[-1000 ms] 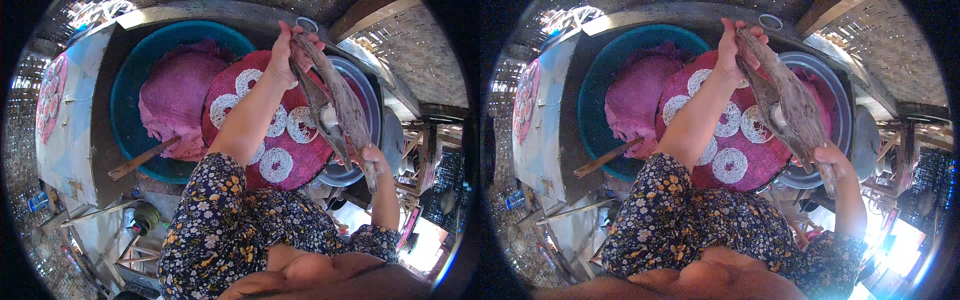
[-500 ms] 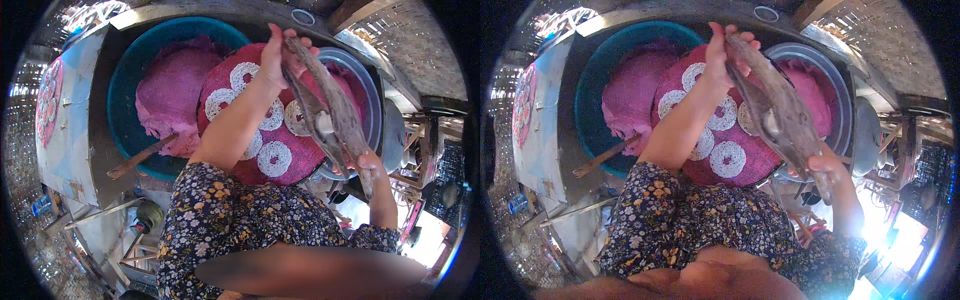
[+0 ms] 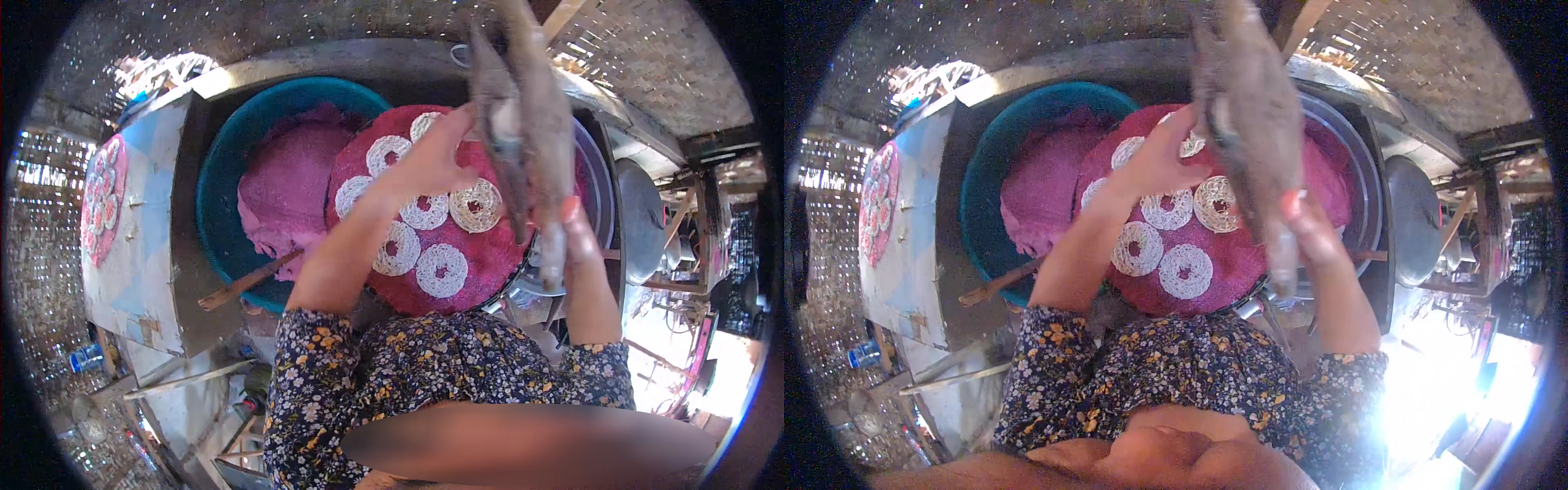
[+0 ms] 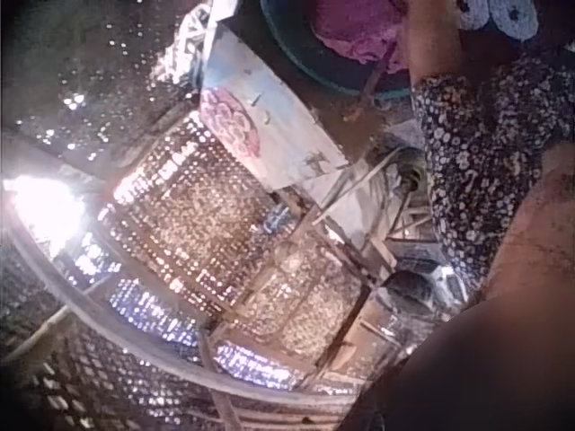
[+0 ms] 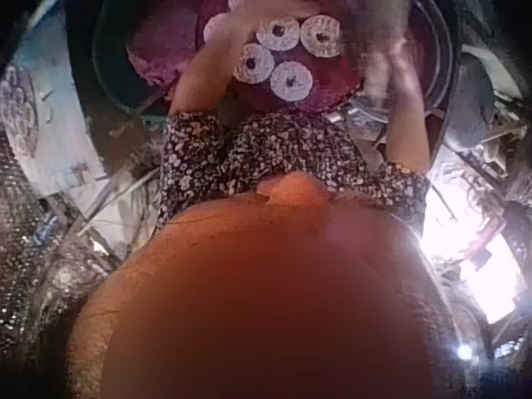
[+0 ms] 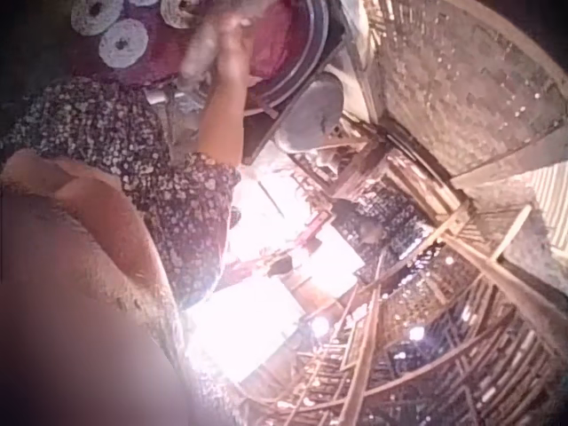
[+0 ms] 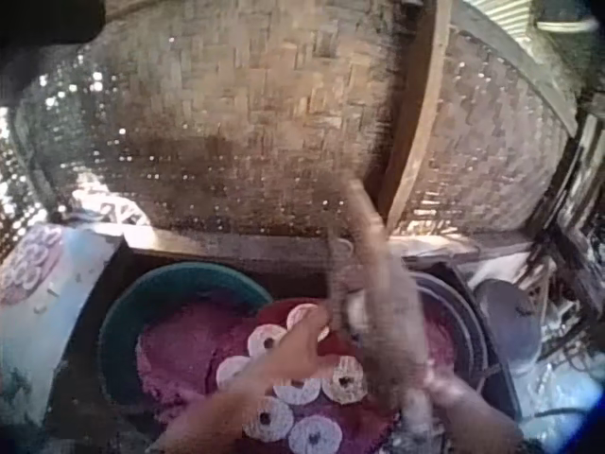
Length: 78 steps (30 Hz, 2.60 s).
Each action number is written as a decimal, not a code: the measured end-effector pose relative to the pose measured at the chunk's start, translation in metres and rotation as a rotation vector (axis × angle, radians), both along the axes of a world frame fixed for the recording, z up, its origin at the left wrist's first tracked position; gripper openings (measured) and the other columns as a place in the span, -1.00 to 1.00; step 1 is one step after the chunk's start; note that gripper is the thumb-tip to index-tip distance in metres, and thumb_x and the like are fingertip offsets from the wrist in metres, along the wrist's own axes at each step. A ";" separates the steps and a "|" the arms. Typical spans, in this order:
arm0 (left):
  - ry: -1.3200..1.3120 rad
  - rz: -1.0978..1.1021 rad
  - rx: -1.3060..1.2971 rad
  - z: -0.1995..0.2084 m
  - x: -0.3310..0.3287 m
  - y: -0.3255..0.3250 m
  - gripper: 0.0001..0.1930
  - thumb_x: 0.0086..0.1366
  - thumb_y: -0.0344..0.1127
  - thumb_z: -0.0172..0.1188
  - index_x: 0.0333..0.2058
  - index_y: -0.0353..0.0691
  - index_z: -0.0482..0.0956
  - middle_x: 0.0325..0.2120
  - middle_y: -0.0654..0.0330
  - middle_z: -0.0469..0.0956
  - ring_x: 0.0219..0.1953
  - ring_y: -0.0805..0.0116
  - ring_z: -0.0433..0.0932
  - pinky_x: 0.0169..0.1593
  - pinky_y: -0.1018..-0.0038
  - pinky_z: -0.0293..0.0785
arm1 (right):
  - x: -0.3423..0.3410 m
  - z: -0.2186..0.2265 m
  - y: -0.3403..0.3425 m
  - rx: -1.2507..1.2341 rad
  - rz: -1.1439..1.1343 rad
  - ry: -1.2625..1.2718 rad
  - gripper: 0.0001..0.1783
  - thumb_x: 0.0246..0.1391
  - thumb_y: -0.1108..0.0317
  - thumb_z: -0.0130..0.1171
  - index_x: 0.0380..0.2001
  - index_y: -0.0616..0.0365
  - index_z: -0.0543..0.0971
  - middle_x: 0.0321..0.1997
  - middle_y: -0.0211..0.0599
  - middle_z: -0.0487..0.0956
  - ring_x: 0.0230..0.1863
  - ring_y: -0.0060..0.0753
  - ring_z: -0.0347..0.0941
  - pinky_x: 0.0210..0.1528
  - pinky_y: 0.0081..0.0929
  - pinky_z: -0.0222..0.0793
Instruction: The person uses a wooden mold and a white cylindrical tool to scoop pink dough and press it into circular shapes on a red mat. They repeatedly fill the mold, press the dough, and release the formed doughnuts onto the mat, arranging them in rows.
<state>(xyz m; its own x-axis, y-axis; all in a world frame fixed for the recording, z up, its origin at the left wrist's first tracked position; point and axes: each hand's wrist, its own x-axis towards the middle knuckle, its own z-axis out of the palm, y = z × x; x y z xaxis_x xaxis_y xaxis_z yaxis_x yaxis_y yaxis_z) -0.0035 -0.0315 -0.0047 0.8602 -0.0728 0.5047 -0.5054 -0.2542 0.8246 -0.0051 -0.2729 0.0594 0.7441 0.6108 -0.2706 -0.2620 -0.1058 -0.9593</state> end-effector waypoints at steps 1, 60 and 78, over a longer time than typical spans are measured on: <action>0.035 0.099 0.011 0.011 -0.010 -0.012 -0.49 0.15 -0.21 0.05 0.08 -0.23 0.25 0.01 0.13 0.34 0.01 0.27 0.36 0.01 0.44 0.29 | -0.012 0.006 0.020 0.076 -0.008 -0.028 0.14 -0.38 -0.46 0.09 0.12 0.25 0.18 -0.04 -0.14 0.40 -0.09 -0.27 0.39 -0.12 -0.34 0.35; -0.123 0.714 -0.386 0.014 -0.198 0.055 -0.77 0.06 -0.43 0.06 -0.28 -0.24 0.27 -0.42 0.22 0.29 -0.42 0.45 0.31 0.08 0.14 0.09 | -0.030 -0.064 -0.044 -0.932 0.038 -1.055 -0.87 -0.25 0.28 0.11 -0.68 0.09 0.48 -0.50 -0.29 0.40 -0.29 -0.16 0.39 -0.35 -0.20 0.38; -0.161 0.645 0.286 0.015 -0.128 -0.001 -0.58 -0.06 -0.32 0.19 -0.19 -0.29 0.33 -0.48 0.07 0.44 -0.31 0.30 0.44 0.15 0.13 0.04 | -0.087 0.007 -0.009 0.201 0.380 -0.113 -0.06 -0.20 -0.35 0.04 0.08 0.18 0.22 -0.01 -0.16 0.38 -0.01 -0.30 0.34 -0.06 -0.38 0.28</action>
